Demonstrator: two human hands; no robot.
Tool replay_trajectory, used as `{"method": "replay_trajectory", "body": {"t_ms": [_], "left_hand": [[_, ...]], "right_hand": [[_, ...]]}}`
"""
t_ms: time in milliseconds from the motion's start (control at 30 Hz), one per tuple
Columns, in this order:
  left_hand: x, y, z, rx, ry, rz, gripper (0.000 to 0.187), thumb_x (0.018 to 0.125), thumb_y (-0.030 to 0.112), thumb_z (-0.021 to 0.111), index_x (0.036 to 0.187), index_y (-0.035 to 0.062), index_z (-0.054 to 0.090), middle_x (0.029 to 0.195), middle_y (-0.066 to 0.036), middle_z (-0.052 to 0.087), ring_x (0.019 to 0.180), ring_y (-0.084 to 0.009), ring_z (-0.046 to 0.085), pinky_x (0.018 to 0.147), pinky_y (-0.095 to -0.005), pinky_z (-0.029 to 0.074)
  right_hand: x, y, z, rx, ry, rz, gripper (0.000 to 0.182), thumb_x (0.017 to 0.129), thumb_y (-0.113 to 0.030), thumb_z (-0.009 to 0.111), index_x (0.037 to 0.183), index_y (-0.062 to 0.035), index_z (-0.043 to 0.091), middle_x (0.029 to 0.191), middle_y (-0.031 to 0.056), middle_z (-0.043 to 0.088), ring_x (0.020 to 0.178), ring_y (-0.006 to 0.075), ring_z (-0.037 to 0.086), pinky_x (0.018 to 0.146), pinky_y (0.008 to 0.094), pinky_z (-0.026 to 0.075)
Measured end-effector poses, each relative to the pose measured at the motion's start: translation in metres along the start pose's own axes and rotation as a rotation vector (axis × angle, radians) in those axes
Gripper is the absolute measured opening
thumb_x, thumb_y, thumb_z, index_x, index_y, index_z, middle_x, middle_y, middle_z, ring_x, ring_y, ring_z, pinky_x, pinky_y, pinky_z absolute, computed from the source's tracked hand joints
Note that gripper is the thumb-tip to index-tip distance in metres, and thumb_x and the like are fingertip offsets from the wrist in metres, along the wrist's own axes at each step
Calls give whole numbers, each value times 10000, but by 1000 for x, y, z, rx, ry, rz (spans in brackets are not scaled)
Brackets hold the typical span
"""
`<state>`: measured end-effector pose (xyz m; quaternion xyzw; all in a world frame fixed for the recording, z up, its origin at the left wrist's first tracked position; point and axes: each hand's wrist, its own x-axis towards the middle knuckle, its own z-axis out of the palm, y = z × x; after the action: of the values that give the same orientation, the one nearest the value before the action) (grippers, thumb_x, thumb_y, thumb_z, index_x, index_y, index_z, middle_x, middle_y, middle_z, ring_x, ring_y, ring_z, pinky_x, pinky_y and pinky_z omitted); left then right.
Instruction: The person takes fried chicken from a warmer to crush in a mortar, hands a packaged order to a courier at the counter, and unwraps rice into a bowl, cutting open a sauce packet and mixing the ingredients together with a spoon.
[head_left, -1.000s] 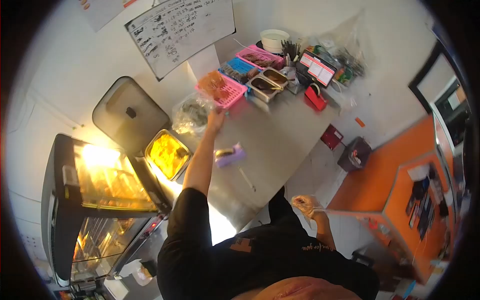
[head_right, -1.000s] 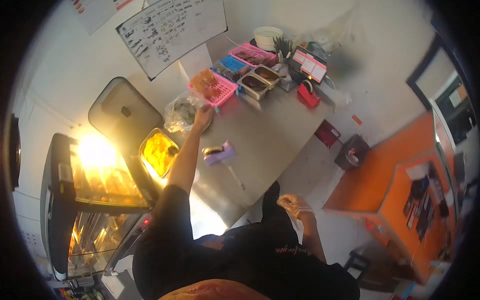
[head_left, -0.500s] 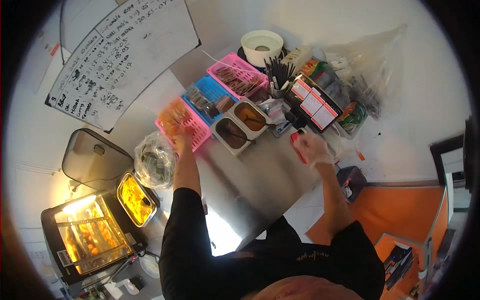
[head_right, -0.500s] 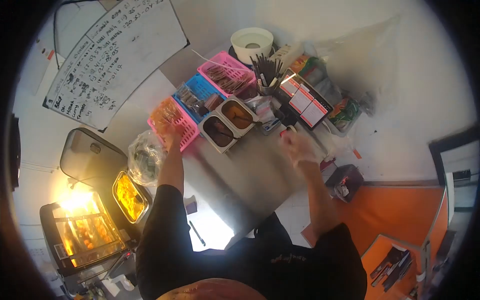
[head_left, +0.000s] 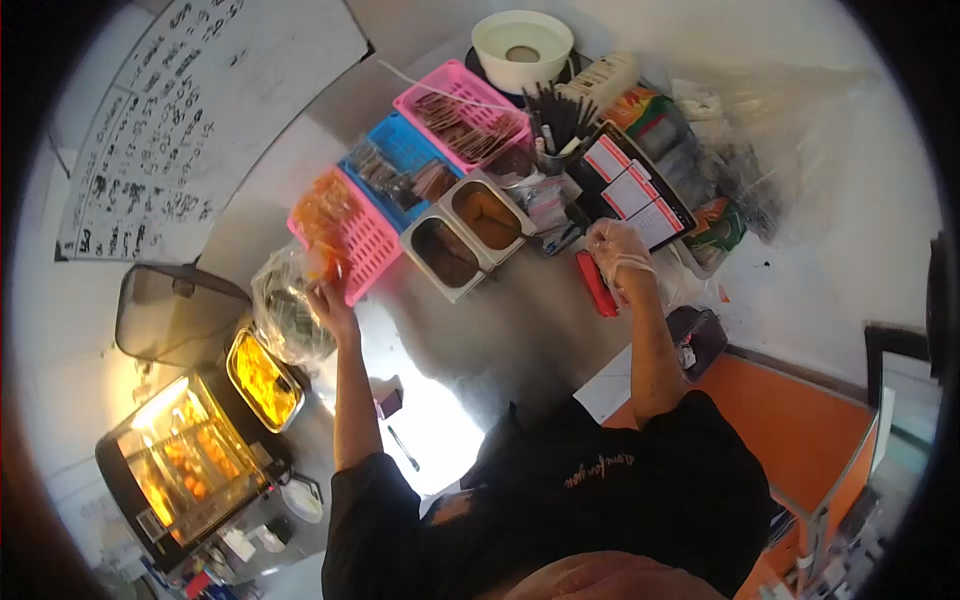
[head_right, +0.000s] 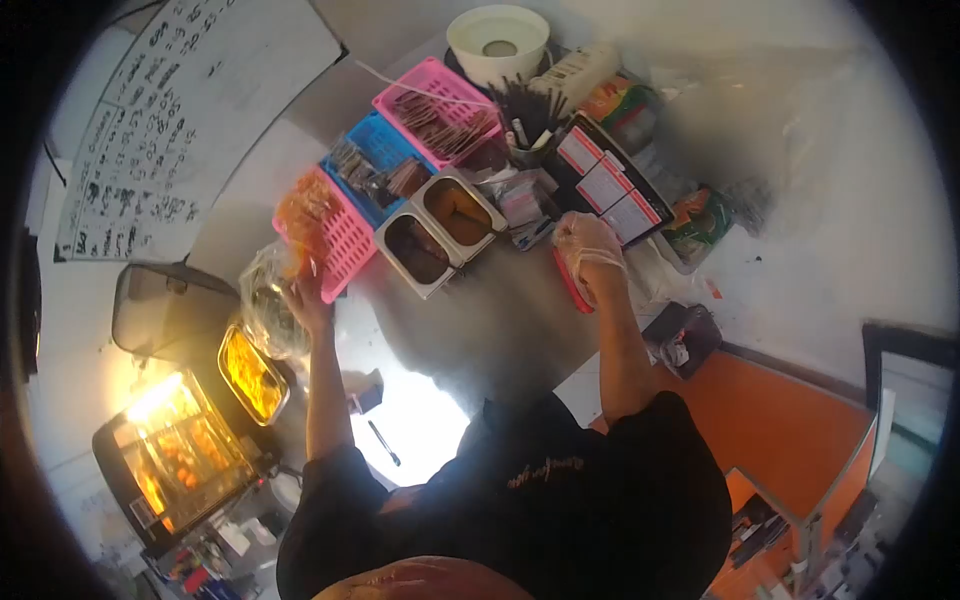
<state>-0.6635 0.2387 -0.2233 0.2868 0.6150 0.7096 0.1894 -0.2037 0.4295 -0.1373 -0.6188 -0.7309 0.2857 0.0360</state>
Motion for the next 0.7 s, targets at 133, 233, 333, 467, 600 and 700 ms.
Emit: {"method": "replay_trajectory", "body": {"t_ms": [133, 233, 333, 467, 600, 700], "left_hand": [[-97, 58, -32, -333, 152, -366, 191, 1010, 114, 491, 1172, 78, 398, 1220, -139, 524, 1098, -277, 581, 986, -517, 513], [-177, 80, -45, -472, 130, -503, 297, 959, 177, 595, 1208, 94, 456, 1187, -109, 547, 1096, -259, 570, 957, -465, 498], [-243, 100, -44, -504, 129, -623, 362, 921, 226, 670, 1221, 117, 500, 1136, -87, 586, 1070, -232, 582, 948, -458, 475], [-319, 143, -46, -535, 283, -687, 327, 896, 163, 695, 1185, 111, 550, 1039, -70, 619, 950, -191, 622, 915, -427, 506], [-390, 159, -88, -516, 359, -530, 411, 870, 65, 717, 1238, 55, 536, 1093, -77, 645, 984, -188, 650, 885, -384, 560], [-463, 180, -140, -472, 539, -346, 480, 870, 84, 732, 1287, 17, 503, 1124, -88, 643, 1034, -183, 643, 914, -356, 562]], "right_hand": [[-14, -28, 6, -215, -351, -150, 244, 839, -252, 601, 910, -37, 690, 851, 188, 684, 785, 347, 672, 697, 418, 517], [-41, -56, 26, -160, -571, -321, 234, 824, -240, 616, 901, -23, 660, 856, 224, 658, 863, 383, 647, 738, 455, 482], [-79, -90, 59, -180, -703, -428, 261, 828, -262, 594, 891, -12, 640, 867, 227, 652, 867, 387, 642, 755, 466, 487], [-137, -139, 108, -401, -854, -740, 285, 830, -279, 563, 881, -5, 626, 912, 238, 648, 892, 402, 633, 786, 492, 487], [-188, -181, 161, -507, -874, -1038, 278, 826, -272, 558, 885, -12, 635, 934, 242, 650, 912, 430, 618, 798, 511, 480], [-249, -217, 198, -712, -863, -1195, 277, 822, -268, 549, 896, -19, 645, 956, 237, 654, 923, 434, 613, 821, 521, 476]]}}
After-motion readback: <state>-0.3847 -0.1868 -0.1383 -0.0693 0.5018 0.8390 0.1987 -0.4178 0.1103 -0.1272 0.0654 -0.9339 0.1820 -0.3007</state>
